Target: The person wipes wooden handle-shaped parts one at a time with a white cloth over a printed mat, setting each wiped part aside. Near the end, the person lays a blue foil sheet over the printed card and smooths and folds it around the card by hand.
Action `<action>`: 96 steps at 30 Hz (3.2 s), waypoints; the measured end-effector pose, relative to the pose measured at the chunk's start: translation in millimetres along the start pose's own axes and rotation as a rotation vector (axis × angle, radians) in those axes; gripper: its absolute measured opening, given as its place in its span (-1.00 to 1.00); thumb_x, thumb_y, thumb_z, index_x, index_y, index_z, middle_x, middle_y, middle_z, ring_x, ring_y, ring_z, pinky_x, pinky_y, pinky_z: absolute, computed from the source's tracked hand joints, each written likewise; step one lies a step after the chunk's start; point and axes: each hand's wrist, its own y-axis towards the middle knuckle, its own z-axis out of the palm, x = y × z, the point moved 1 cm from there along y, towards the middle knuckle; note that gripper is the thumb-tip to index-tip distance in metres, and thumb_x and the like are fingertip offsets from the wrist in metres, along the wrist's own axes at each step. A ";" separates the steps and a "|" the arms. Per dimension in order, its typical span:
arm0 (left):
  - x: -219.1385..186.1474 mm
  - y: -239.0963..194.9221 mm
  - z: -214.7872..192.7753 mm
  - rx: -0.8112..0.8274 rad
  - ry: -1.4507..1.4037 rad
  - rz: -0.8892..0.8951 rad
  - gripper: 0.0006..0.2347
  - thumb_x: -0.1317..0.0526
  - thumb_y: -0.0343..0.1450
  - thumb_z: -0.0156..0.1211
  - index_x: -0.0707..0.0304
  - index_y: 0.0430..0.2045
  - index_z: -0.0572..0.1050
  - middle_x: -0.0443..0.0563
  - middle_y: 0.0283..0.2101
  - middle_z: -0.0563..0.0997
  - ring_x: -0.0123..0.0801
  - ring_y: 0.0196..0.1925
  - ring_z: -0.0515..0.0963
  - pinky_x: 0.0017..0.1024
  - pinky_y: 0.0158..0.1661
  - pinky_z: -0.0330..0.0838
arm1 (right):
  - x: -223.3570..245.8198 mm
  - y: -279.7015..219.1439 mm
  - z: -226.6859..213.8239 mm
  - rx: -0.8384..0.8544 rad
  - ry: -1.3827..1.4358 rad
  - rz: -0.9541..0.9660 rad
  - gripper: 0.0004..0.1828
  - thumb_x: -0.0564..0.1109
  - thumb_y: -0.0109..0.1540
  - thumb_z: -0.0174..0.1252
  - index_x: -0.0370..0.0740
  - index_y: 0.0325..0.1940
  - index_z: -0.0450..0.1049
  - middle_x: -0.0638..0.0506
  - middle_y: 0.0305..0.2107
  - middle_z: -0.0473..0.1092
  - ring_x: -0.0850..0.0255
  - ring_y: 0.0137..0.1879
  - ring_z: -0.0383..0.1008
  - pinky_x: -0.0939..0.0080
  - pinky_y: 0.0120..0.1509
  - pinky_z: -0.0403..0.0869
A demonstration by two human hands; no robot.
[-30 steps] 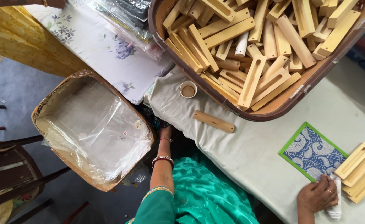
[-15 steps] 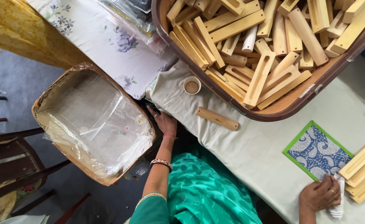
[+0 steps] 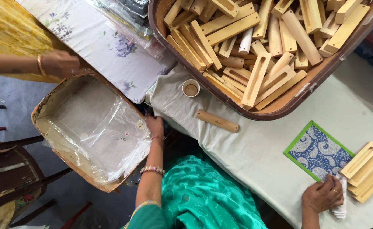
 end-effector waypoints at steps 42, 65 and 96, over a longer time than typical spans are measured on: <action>-470.4 -399.7 -48.3 1.340 -0.489 1.229 -0.72 0.05 0.39 0.31 0.28 -0.23 0.58 0.16 -0.18 0.60 -0.04 -0.11 0.60 -0.19 -0.09 0.50 | -19.1 43.6 -47.0 0.153 1.239 0.470 -0.54 0.15 0.39 0.11 -0.17 0.23 0.51 0.01 0.08 0.49 0.15 0.27 0.45 0.06 0.36 0.37; -430.6 -318.1 13.5 1.326 -0.497 0.101 -0.23 0.01 0.35 0.40 0.38 0.37 0.12 0.19 0.21 0.46 -0.18 0.16 0.57 -0.29 0.12 0.49 | -10.6 85.1 32.4 -0.046 1.475 0.897 -0.81 -0.35 0.20 0.28 -0.35 -0.10 0.61 0.08 -0.34 0.49 0.39 -0.25 0.41 0.39 -0.15 0.39; -410.2 -318.2 86.0 1.148 -0.538 -0.125 -0.79 0.18 0.40 0.29 0.31 -0.61 0.52 -0.18 -0.59 0.44 -0.58 -0.58 0.30 -0.51 -0.55 0.18 | 12.6 81.6 -66.6 0.696 0.541 -0.077 -0.12 0.12 0.08 0.41 0.18 0.45 0.24 -0.02 0.13 0.32 0.01 0.26 0.35 -0.12 0.32 0.36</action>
